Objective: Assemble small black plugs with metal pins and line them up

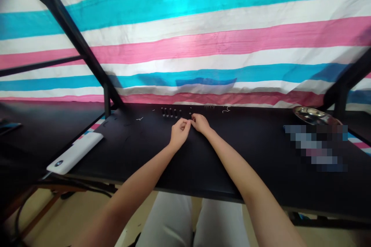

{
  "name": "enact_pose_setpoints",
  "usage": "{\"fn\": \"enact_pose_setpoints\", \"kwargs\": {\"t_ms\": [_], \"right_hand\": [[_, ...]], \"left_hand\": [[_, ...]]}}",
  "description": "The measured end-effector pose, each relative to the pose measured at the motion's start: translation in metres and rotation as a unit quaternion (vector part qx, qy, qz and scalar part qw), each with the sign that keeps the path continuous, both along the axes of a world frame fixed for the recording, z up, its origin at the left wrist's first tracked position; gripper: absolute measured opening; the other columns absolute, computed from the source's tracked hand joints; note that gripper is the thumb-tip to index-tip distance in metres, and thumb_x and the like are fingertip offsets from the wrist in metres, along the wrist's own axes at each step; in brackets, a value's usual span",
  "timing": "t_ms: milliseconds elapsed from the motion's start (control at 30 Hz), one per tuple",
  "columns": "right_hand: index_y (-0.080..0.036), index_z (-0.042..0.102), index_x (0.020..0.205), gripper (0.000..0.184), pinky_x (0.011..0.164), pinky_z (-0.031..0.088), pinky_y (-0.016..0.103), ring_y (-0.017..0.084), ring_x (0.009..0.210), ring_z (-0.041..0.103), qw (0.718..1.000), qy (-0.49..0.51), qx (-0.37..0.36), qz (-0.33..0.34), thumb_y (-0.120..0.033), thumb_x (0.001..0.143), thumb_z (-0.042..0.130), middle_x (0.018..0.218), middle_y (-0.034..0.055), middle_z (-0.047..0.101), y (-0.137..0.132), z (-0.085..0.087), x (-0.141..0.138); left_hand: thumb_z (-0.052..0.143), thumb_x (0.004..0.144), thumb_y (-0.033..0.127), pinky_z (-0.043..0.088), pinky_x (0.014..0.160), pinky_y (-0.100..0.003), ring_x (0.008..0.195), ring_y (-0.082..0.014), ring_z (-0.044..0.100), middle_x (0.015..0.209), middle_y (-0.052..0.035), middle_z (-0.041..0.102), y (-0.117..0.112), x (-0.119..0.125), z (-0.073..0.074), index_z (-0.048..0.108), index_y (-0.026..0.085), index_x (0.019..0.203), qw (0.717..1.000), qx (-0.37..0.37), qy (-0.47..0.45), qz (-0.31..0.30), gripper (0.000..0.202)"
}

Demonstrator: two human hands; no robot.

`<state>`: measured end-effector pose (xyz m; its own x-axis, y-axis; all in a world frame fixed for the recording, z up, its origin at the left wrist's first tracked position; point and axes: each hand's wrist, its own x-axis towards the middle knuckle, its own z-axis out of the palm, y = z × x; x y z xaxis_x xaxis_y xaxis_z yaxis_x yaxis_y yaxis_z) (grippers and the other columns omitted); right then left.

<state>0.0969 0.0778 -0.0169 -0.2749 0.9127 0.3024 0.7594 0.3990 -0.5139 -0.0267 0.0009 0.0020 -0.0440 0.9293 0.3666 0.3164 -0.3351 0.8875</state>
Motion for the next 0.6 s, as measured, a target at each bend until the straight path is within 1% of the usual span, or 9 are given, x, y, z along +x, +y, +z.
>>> {"fn": "enact_pose_setpoints", "kwargs": {"t_ms": [67, 100, 167, 267, 333, 400, 500, 600], "right_hand": [[-0.018, 0.058, 0.073, 0.008, 0.058, 0.033, 0.023, 0.013, 0.064, 0.053, 1.000, 0.004, -0.002, -0.026, -0.026, 0.076, 0.055, 0.071, 0.0019, 0.062, 0.008, 0.000, -0.012], [-0.018, 0.059, 0.075, 0.010, 0.058, 0.034, 0.023, 0.013, 0.065, 0.053, 0.999, 0.004, -0.005, -0.037, -0.028, 0.076, 0.056, 0.072, 0.0024, 0.063, 0.011, 0.000, -0.016], [-0.018, 0.061, 0.077, 0.012, 0.059, 0.034, 0.023, 0.014, 0.067, 0.055, 0.998, 0.006, -0.010, -0.056, -0.030, 0.076, 0.059, 0.074, 0.0030, 0.064, 0.017, -0.001, -0.021], [-0.019, 0.062, 0.078, 0.014, 0.059, 0.034, 0.023, 0.014, 0.068, 0.056, 0.997, 0.017, -0.021, -0.073, -0.032, 0.075, 0.062, 0.075, 0.0025, 0.064, 0.022, -0.004, -0.025], [-0.019, 0.063, 0.078, 0.015, 0.059, 0.035, 0.023, 0.014, 0.067, 0.056, 0.996, 0.028, -0.030, -0.076, -0.034, 0.074, 0.063, 0.073, 0.0016, 0.064, 0.024, -0.005, -0.026], [-0.019, 0.064, 0.077, 0.017, 0.058, 0.035, 0.022, 0.013, 0.064, 0.055, 0.996, 0.039, -0.038, -0.072, -0.035, 0.073, 0.065, 0.070, 0.0008, 0.063, 0.025, -0.006, -0.027], [-0.018, 0.065, 0.080, 0.020, 0.057, 0.035, 0.022, 0.012, 0.063, 0.055, 0.997, 0.046, -0.036, -0.059, -0.037, 0.072, 0.065, 0.069, 0.0002, 0.062, 0.025, -0.006, -0.026], [-0.018, 0.066, 0.083, 0.024, 0.058, 0.036, 0.023, 0.013, 0.065, 0.054, 0.998, 0.036, -0.017, -0.047, -0.039, 0.072, 0.064, 0.071, 0.0005, 0.062, 0.023, -0.007, -0.024]], "left_hand": [[0.048, 0.080, 0.037, 0.030, 0.042, -0.017, 0.039, -0.0053, 0.037, 0.045, 0.0073, 0.041, 0.004, -0.011, 0.004, 0.048, 0.018, 0.069, 0.996, -0.025, -0.081, 0.042, 0.022], [0.048, 0.079, 0.037, 0.028, 0.040, -0.017, 0.036, -0.0051, 0.036, 0.044, 0.0076, 0.042, 0.008, -0.016, 0.005, 0.047, 0.018, 0.069, 0.989, -0.038, -0.129, 0.064, 0.021], [0.048, 0.078, 0.035, 0.025, 0.036, -0.017, 0.032, -0.0046, 0.033, 0.042, 0.0085, 0.041, 0.015, -0.023, 0.008, 0.045, 0.018, 0.069, 0.968, -0.057, -0.217, 0.110, 0.020], [0.051, 0.075, 0.034, 0.022, 0.033, -0.015, 0.029, -0.0036, 0.032, 0.040, 0.0094, 0.039, 0.023, -0.030, 0.010, 0.045, 0.017, 0.067, 0.936, -0.076, -0.305, 0.157, 0.019], [0.053, 0.073, 0.032, 0.021, 0.033, -0.015, 0.028, -0.0034, 0.032, 0.038, 0.0095, 0.038, 0.025, -0.032, 0.011, 0.045, 0.017, 0.066, 0.920, -0.087, -0.343, 0.169, 0.019], [0.054, 0.071, 0.031, 0.020, 0.032, -0.015, 0.028, -0.0034, 0.031, 0.037, 0.0092, 0.038, 0.024, -0.032, 0.012, 0.045, 0.016, 0.065, 0.910, -0.091, -0.368, 0.166, 0.018], [0.053, 0.070, 0.029, 0.020, 0.032, -0.015, 0.028, -0.0035, 0.031, 0.038, 0.0088, 0.039, 0.022, -0.029, 0.013, 0.046, 0.016, 0.065, 0.906, -0.089, -0.385, 0.151, 0.015], [0.052, 0.071, 0.027, 0.020, 0.032, -0.016, 0.028, -0.0037, 0.031, 0.038, 0.0085, 0.039, 0.021, -0.028, 0.013, 0.046, 0.016, 0.065, 0.907, -0.090, -0.386, 0.142, 0.014]]}}
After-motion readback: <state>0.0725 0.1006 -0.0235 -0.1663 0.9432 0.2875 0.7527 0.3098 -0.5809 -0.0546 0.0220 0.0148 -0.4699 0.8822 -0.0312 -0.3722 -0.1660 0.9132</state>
